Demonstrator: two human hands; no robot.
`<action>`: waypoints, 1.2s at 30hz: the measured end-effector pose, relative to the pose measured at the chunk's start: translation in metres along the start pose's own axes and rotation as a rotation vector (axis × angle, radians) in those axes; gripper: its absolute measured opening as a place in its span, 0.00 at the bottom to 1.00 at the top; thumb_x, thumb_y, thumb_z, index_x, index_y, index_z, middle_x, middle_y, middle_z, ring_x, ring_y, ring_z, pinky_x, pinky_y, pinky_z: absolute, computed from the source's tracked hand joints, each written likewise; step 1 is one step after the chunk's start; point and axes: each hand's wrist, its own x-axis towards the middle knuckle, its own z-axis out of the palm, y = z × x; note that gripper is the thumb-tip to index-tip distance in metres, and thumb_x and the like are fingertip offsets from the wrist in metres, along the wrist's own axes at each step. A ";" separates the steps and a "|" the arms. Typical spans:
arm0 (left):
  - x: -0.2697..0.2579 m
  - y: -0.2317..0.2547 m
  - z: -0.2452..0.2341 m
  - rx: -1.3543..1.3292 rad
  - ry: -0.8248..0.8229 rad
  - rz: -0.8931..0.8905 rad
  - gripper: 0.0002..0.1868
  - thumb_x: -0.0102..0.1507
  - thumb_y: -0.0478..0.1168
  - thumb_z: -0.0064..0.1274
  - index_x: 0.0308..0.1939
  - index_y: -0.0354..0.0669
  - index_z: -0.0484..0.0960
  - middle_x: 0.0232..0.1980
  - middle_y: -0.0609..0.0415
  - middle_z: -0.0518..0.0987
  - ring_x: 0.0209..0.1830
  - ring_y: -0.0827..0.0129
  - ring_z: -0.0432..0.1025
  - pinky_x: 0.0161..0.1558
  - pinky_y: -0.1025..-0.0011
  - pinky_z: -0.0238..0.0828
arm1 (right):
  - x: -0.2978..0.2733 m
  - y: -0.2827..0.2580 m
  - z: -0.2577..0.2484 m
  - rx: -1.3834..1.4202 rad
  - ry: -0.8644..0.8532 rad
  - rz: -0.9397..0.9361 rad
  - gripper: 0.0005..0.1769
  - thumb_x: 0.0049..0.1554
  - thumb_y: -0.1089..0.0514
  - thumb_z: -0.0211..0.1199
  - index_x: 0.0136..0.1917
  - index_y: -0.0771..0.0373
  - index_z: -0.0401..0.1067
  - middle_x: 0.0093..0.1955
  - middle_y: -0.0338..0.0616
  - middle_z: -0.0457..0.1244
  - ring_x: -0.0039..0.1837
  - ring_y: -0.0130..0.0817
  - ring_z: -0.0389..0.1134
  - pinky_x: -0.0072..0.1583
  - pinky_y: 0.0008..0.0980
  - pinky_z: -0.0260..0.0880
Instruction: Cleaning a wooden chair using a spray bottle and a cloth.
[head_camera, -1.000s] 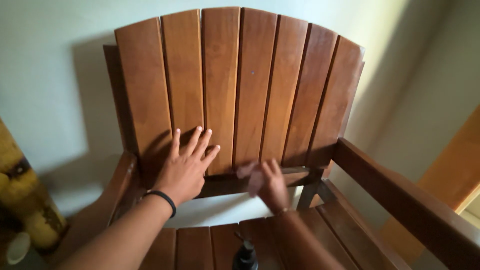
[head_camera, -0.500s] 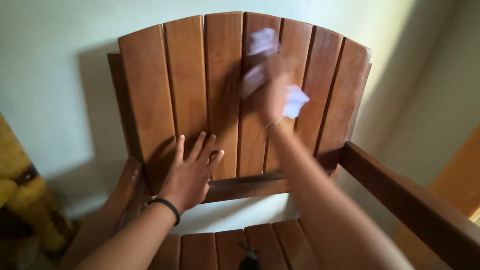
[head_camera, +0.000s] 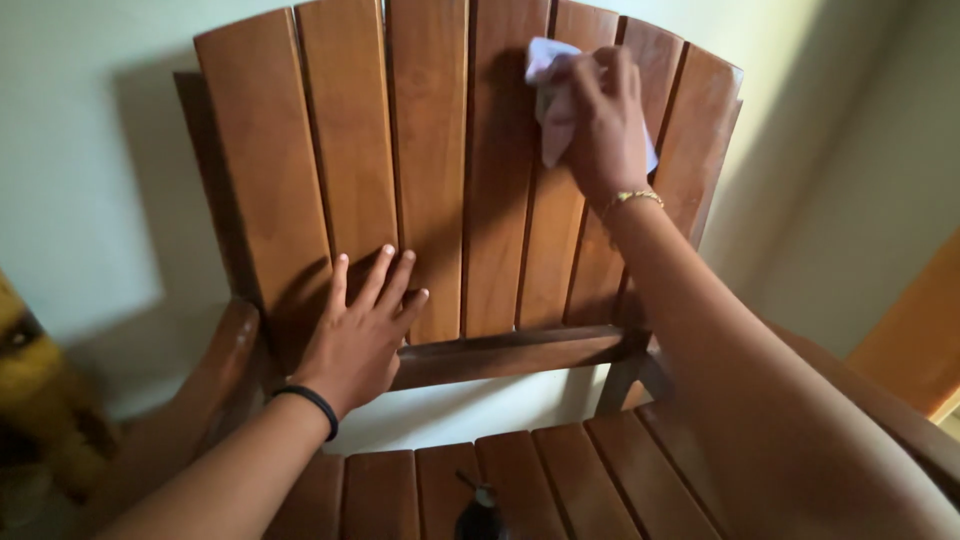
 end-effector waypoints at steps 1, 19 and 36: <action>0.000 0.002 0.002 -0.004 -0.002 -0.001 0.44 0.52 0.45 0.54 0.75 0.53 0.65 0.82 0.43 0.48 0.83 0.47 0.39 0.70 0.35 0.33 | -0.012 0.016 0.002 -0.001 -0.004 0.002 0.20 0.58 0.54 0.67 0.62 0.51 0.68 0.63 0.50 0.62 0.65 0.48 0.67 0.62 0.40 0.76; 0.002 0.006 0.013 0.014 -0.150 0.165 0.38 0.56 0.42 0.52 0.73 0.48 0.68 0.83 0.47 0.51 0.81 0.55 0.39 0.74 0.42 0.33 | -0.208 0.043 -0.037 0.585 -0.463 0.922 0.17 0.66 0.51 0.58 0.63 0.61 0.67 0.49 0.54 0.66 0.43 0.35 0.68 0.42 0.33 0.72; 0.003 0.003 0.010 -0.064 -0.128 0.126 0.35 0.56 0.40 0.53 0.69 0.48 0.68 0.82 0.50 0.54 0.81 0.57 0.39 0.74 0.39 0.33 | -0.077 0.073 -0.001 -0.639 0.090 0.012 0.65 0.34 0.68 0.73 0.80 0.61 0.45 0.78 0.67 0.44 0.75 0.72 0.47 0.68 0.62 0.60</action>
